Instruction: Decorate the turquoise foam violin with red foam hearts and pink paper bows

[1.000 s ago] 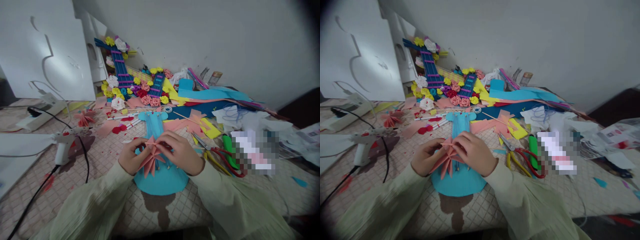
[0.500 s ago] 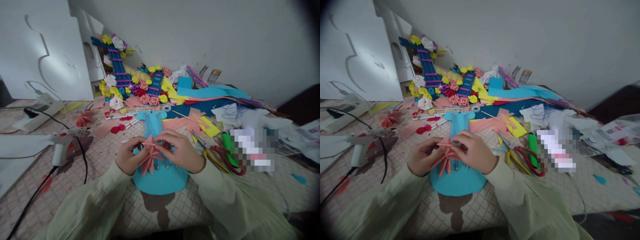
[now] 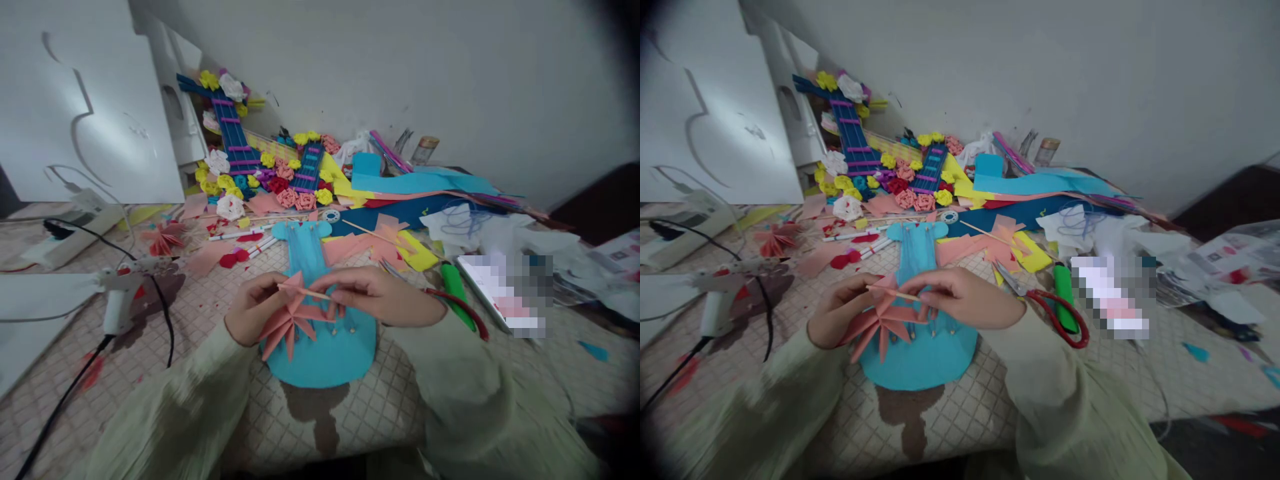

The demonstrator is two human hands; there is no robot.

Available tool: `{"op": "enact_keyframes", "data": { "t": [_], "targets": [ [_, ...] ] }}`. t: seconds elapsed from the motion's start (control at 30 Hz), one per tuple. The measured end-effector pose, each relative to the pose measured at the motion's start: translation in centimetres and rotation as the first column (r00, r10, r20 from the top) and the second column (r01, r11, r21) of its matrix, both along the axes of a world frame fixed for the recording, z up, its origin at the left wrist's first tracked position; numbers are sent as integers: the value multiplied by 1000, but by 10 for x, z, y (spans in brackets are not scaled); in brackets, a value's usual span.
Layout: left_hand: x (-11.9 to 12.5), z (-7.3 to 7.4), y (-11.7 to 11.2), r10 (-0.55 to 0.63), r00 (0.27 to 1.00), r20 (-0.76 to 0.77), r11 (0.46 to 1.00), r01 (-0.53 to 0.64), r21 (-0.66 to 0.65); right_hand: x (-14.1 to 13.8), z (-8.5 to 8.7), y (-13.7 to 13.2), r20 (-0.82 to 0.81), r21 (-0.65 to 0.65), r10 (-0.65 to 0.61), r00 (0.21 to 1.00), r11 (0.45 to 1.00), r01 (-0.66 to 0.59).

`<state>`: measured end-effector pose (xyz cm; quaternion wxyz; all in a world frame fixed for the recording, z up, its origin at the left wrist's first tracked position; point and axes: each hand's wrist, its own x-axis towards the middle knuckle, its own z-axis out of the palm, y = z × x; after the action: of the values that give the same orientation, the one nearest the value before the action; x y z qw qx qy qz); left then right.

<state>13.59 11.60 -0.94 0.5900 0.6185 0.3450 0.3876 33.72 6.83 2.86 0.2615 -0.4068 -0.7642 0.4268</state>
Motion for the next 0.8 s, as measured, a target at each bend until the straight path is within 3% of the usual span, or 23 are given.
{"op": "enact_keyframes", "data": {
  "t": [0.23, 0.37, 0.47, 0.63, 0.8],
  "targets": [
    [-4, 3, 6, 33, 997, 74, 998, -29, -63, 55, 28, -15, 144, -120, 108, 984, 989, -91],
    [-3, 1, 8, 55, 974, 220, 972, -2, -233, 69, 25, -11, -61, -79, -33, 998, 996, 28],
    [-1, 1, 7, 48, 939, 340, 934, 78, -349, 49, 7, 1, -255, -79, -188, 949, 982, 173],
    [3, -1, 1, 37, 931, 364, 889, 136, -438, -3, -19, 12, -336, -267, -236, 912, 952, 148],
    [3, -5, -1, 18, 962, 271, 878, 115, -465, -19, -28, 10, -425, -360, -283, 860, 924, 126]
  ]
}}
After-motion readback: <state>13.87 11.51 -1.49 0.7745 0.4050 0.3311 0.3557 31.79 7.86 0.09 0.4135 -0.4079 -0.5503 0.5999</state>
